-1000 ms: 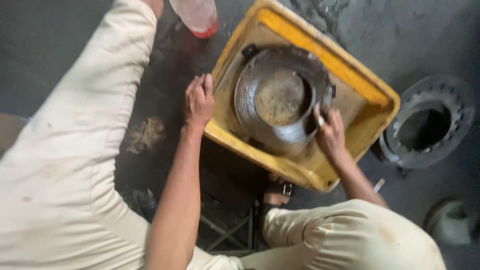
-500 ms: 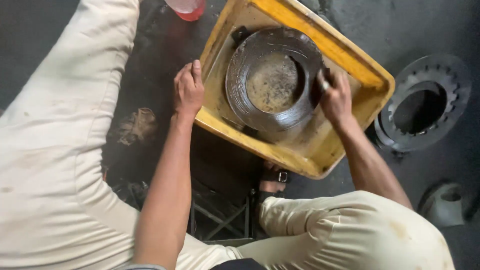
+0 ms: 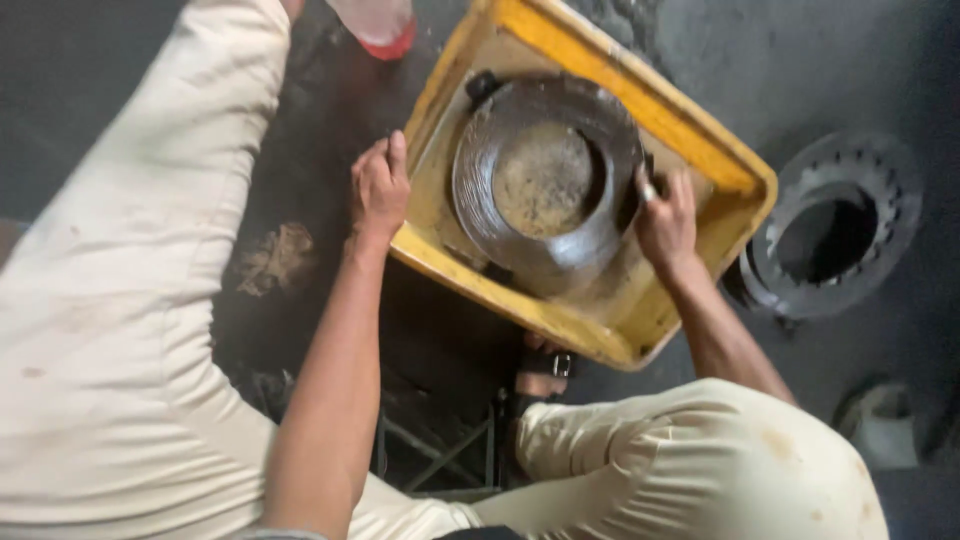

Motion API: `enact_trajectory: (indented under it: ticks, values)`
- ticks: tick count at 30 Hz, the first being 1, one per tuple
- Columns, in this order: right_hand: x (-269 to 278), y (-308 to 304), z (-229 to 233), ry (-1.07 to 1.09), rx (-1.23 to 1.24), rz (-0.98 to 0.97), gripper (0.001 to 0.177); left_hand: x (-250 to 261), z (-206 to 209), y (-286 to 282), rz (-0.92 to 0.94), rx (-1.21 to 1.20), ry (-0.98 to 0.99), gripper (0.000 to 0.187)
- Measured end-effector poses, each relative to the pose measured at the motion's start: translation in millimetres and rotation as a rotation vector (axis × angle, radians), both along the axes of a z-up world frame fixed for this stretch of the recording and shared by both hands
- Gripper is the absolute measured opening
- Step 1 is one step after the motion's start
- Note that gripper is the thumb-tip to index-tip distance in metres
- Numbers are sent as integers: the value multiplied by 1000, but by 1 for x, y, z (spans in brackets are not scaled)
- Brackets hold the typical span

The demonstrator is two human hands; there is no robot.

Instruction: The recorder is cleaning a metal clutch pressure plate using a spray cleaner and manual scrubbing inside a yellow tray.

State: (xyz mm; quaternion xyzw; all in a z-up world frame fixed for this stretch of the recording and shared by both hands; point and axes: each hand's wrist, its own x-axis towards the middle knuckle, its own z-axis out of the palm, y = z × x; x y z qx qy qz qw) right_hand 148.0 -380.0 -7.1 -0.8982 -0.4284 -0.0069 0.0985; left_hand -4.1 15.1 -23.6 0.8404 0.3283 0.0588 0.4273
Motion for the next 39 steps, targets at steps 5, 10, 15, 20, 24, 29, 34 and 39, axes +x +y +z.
enact_trajectory:
  ticks: [5,10,15,20,24,29,34,39]
  values:
    - [-27,-14,-5,109,118,-111,47,-9,-14,1,9,95,-67,52]
    - [-45,2,8,74,129,-221,41,-6,2,-5,8,58,-33,51]
    - [-37,18,-28,83,89,-164,44,-10,-10,7,9,141,-38,51]
    - [-2,39,-21,65,36,-199,53,-7,-6,-2,1,126,20,52]
    - [-42,2,-43,16,126,-86,55,-2,-10,3,31,144,23,51]
    - [-11,24,-26,24,77,-62,57,-13,-21,-6,6,159,51,52]
    - [-27,18,-27,53,105,-119,61,0,-9,2,39,119,13,54]
    - [-37,16,-35,130,63,-177,56,-13,-13,-6,-21,220,-22,54]
